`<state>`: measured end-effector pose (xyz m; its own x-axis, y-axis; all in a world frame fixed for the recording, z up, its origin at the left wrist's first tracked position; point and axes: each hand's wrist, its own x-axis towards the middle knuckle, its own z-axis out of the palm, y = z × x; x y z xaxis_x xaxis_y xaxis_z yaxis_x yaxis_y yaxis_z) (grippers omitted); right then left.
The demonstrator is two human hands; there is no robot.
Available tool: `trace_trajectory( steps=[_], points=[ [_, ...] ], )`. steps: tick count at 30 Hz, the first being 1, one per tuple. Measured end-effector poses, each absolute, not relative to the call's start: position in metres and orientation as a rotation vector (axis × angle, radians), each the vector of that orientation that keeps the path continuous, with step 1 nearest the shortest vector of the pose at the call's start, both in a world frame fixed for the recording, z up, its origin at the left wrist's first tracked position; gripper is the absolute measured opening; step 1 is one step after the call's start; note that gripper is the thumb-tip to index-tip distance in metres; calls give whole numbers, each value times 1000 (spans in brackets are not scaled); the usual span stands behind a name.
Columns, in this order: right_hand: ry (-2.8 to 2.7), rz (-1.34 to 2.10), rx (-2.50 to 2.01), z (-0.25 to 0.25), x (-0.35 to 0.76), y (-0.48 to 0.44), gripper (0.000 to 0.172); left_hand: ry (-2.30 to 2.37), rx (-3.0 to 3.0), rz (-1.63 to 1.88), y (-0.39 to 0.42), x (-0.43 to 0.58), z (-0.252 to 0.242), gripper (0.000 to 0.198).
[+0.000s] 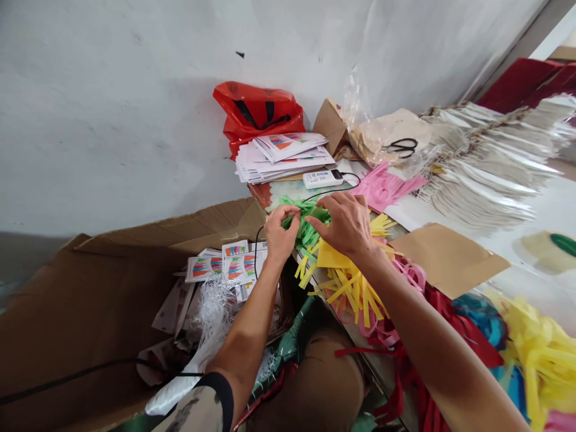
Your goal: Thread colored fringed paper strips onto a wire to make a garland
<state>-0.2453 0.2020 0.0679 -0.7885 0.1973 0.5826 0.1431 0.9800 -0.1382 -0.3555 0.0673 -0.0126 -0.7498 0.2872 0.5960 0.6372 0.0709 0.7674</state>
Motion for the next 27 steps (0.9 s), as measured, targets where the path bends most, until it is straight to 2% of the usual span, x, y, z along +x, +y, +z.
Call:
trace_trajectory(
  steps=[4,12,16,21,27],
  points=[
    [-2496,37,-323,65,-247,196,16,-2068,-930,-1704,68,-354,-12,10],
    [-2363,52,-413,67,-240,202,23,-2105,-968,-1531,67,-352,-15,10],
    [-2368,83,-408,72,-235,199,22,-2078,-918,-1686,66,-346,-11,5],
    [-2264,167,-458,90,-234,195,18,-2164,-836,-1643,72,-344,-8,29],
    [-2006,351,-604,120,-226,210,12,-2248,-732,-1452,73,-347,-16,24]
  ],
)
